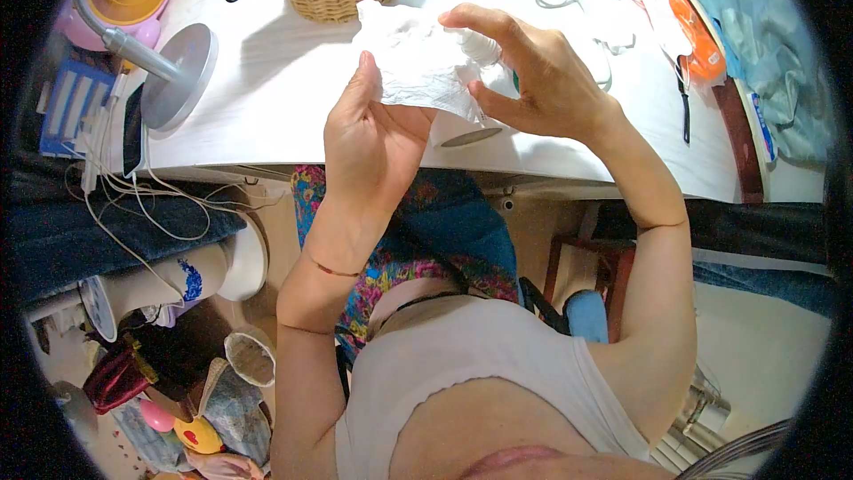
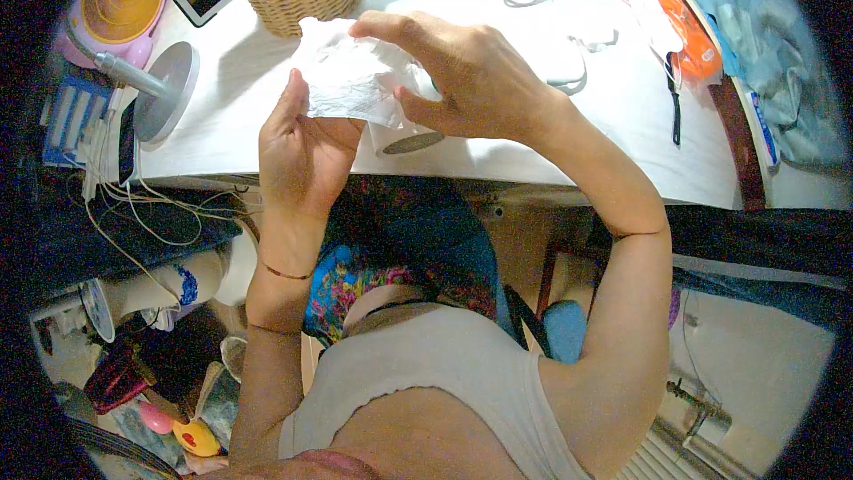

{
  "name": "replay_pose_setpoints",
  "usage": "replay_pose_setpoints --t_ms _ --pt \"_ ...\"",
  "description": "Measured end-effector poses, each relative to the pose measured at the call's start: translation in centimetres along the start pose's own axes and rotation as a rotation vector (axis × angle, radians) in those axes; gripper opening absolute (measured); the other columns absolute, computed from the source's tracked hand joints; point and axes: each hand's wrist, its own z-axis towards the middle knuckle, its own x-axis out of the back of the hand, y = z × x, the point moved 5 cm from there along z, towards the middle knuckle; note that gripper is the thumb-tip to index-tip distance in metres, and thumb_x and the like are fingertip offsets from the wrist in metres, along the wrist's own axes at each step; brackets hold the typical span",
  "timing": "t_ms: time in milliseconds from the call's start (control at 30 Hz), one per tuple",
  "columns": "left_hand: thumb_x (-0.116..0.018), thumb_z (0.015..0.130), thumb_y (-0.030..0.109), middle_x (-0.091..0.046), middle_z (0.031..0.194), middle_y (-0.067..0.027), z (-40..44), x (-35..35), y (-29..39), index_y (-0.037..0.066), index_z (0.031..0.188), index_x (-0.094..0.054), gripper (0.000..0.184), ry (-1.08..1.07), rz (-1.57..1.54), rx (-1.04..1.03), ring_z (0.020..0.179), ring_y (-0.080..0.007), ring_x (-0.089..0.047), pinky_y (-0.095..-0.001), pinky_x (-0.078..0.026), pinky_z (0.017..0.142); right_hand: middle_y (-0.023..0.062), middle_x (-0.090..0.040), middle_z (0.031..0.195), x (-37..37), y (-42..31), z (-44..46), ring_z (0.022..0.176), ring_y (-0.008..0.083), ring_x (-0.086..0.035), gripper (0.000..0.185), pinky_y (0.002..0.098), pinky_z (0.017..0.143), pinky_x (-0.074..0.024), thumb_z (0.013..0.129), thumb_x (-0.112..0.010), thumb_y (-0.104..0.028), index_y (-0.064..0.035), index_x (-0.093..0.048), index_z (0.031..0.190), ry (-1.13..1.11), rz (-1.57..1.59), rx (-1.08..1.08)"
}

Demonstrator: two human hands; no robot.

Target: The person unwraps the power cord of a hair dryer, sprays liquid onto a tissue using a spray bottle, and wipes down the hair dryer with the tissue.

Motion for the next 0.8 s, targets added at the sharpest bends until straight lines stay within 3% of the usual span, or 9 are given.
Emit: replay_pose_setpoints --t_ms 100,200,233,333,400,533,633,733,800 --pt "-0.024 0.099 0.025 -0.043 0.129 -0.0146 -0.2 -0.2 0.1 0.000 0.129 -0.032 0.040 0.063 0.064 -0.017 0.121 -0.0255 -0.042 -0.0426 -0.034 0.104 0.0145 -0.059 0.101 -0.1 0.4 -0.3 0.079 0.0339 -0.061 0.052 0.0388 0.068 -0.0514 0.073 -0.063 -0.012 -0.0124 -0.044 0.122 -0.002 -0.001 0.006" --pt "-0.028 0.098 0.025 -0.045 0.128 -0.0144 -0.2 0.0 0.5 0.000 0.128 -0.035 0.039 0.136 0.117 -0.056 0.121 -0.0248 -0.043 -0.0418 -0.034 0.104 0.0130 -0.054 0.118 -0.4 1.0 -0.9 0.057 0.0174 -0.053 0.057 0.0286 0.051 -0.0456 0.074 -0.064 -0.010 -0.0068 -0.039 0.125 -0.058 -0.021 -0.026" --pt "-0.029 0.098 0.025 -0.046 0.127 -0.0143 -0.2 0.1 0.7 0.000 0.127 -0.036 0.039 0.160 0.132 -0.069 0.120 -0.0245 -0.043 -0.0416 -0.033 0.104 0.0130 -0.052 0.120 0.0 1.9 -1.3 0.058 0.0159 -0.052 0.057 0.0274 0.051 -0.0443 0.074 -0.066 -0.013 -0.0056 -0.039 0.125 0.012 -0.014 -0.065" --pt "-0.037 0.096 0.023 -0.050 0.125 -0.0161 -0.4 0.7 2.6 -0.002 0.125 -0.043 0.039 0.207 0.152 -0.198 0.117 -0.0277 -0.048 -0.0428 -0.036 0.101 0.0126 -0.046 0.119 3.9 8.6 -2.7 0.085 0.0162 -0.048 0.062 0.0268 0.071 -0.0421 0.079 -0.062 -0.011 0.0001 -0.029 0.129 0.421 0.181 -0.242" --pt "-0.039 0.095 0.025 -0.052 0.124 -0.0159 -0.9 0.5 4.4 -0.002 0.122 -0.046 0.039 0.211 0.387 -0.390 0.116 -0.0263 -0.049 -0.0414 -0.037 0.100 0.0123 -0.041 0.119 7.1 13.4 -3.3 0.103 0.0163 -0.045 0.065 0.0264 0.084 -0.0405 0.082 -0.060 -0.010 0.0040 -0.022 0.133 0.686 0.281 -0.292" --pt "-0.040 0.096 0.023 -0.053 0.122 -0.0170 -2.0 1.3 5.6 -0.006 0.120 -0.047 0.038 0.121 0.927 -0.577 0.115 -0.0244 -0.049 -0.0385 -0.036 0.100 0.0112 -0.047 0.108 10.6 20.5 -5.4 0.100 0.0167 -0.045 0.056 0.0281 0.089 -0.0375 0.073 -0.057 -0.002 0.0051 -0.034 0.124 0.849 0.100 -0.330" --pt "-0.044 0.091 0.009 -0.047 0.124 -0.0261 -1.8 -0.1 2.4 -0.011 0.114 -0.048 0.030 -0.268 1.834 -0.537 0.117 -0.0388 -0.045 -0.0383 -0.035 0.098 0.0103 -0.050 0.102 10.1 28.2 -8.9 0.093 0.0173 -0.048 0.057 0.0292 0.082 -0.0417 0.071 -0.060 -0.002 0.0034 -0.036 0.123 0.893 -0.102 -0.394" --pt "-0.054 0.081 0.006 -0.045 0.124 -0.0269 -1.5 0.5 -0.5 -0.008 0.111 -0.049 0.034 -0.475 1.941 -0.508 0.120 -0.0410 -0.042 -0.0420 -0.035 0.099 0.0078 -0.052 0.094 8.7 29.5 -8.8 0.082 0.0169 -0.050 0.056 0.0299 0.073 -0.0448 0.070 -0.063 -0.003 0.0019 -0.038 0.120 0.979 0.038 -0.516" --pt "-0.059 0.077 0.007 -0.046 0.123 -0.0255 -1.5 0.2 -0.9 -0.006 0.111 -0.050 0.038 -0.522 1.982 -0.534 0.121 -0.0404 -0.042 -0.0437 -0.035 0.099 0.0075 -0.052 0.082 8.9 30.1 -8.7 0.072 0.0181 -0.050 0.054 0.0308 0.064 -0.0445 0.069 -0.067 -0.006 0.0016 -0.041 0.116 0.959 -0.107 -0.576"
